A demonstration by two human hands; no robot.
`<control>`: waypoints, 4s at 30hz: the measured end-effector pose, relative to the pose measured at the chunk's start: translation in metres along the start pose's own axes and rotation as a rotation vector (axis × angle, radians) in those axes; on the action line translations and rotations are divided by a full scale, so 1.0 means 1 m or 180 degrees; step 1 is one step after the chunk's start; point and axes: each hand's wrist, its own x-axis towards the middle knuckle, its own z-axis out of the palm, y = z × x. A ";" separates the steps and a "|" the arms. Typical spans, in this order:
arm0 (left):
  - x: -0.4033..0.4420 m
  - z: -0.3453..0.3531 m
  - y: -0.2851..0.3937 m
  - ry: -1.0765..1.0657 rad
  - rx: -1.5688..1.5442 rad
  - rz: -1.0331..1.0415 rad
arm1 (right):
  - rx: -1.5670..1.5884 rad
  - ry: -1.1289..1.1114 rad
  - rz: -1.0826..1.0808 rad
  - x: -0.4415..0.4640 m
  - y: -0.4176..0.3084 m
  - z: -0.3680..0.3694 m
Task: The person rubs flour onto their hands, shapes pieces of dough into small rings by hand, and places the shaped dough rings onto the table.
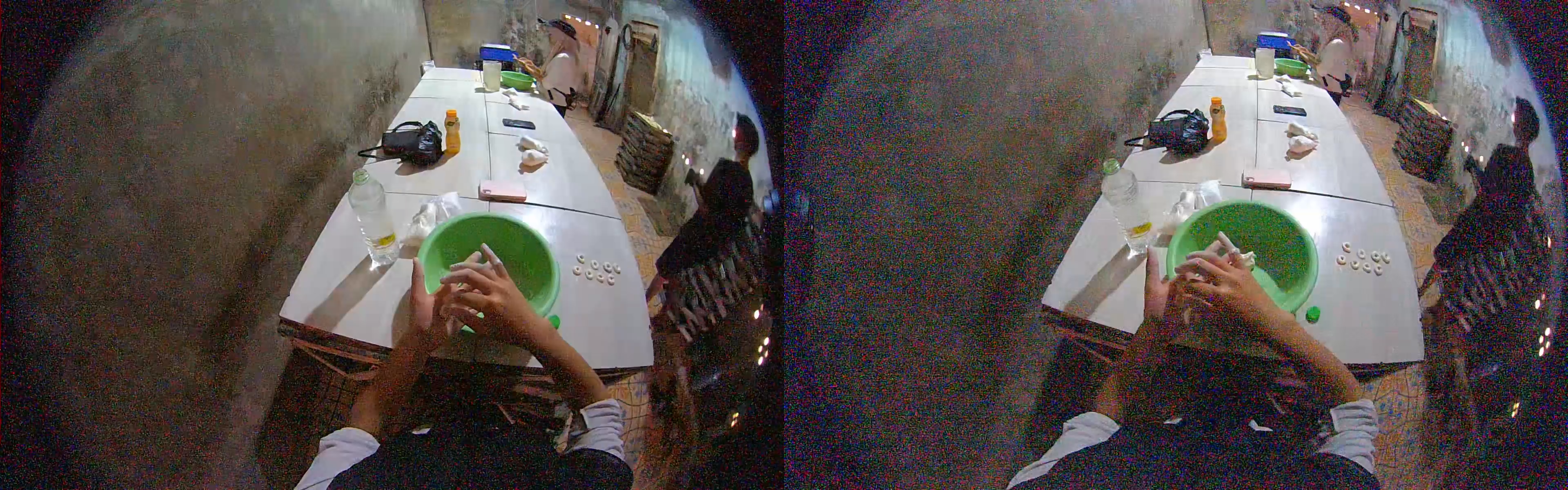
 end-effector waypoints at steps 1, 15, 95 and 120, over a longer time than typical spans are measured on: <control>0.000 -0.003 0.001 -0.0423 -0.0336 -0.0134 | -0.0013 -0.0020 0.0037 0.000 0.000 0.001; -0.002 0.007 -0.008 0.0090 0.0912 0.0188 | -0.0250 -0.0354 -0.0115 -0.005 0.001 -0.004; -0.010 0.037 -0.008 -0.0160 -0.0075 0.0588 | -0.0426 0.0190 -0.0064 -0.005 -0.023 0.008; -0.010 0.024 -0.003 -0.0106 0.0395 0.0869 | 0.0754 0.0684 0.0804 -0.004 -0.028 0.015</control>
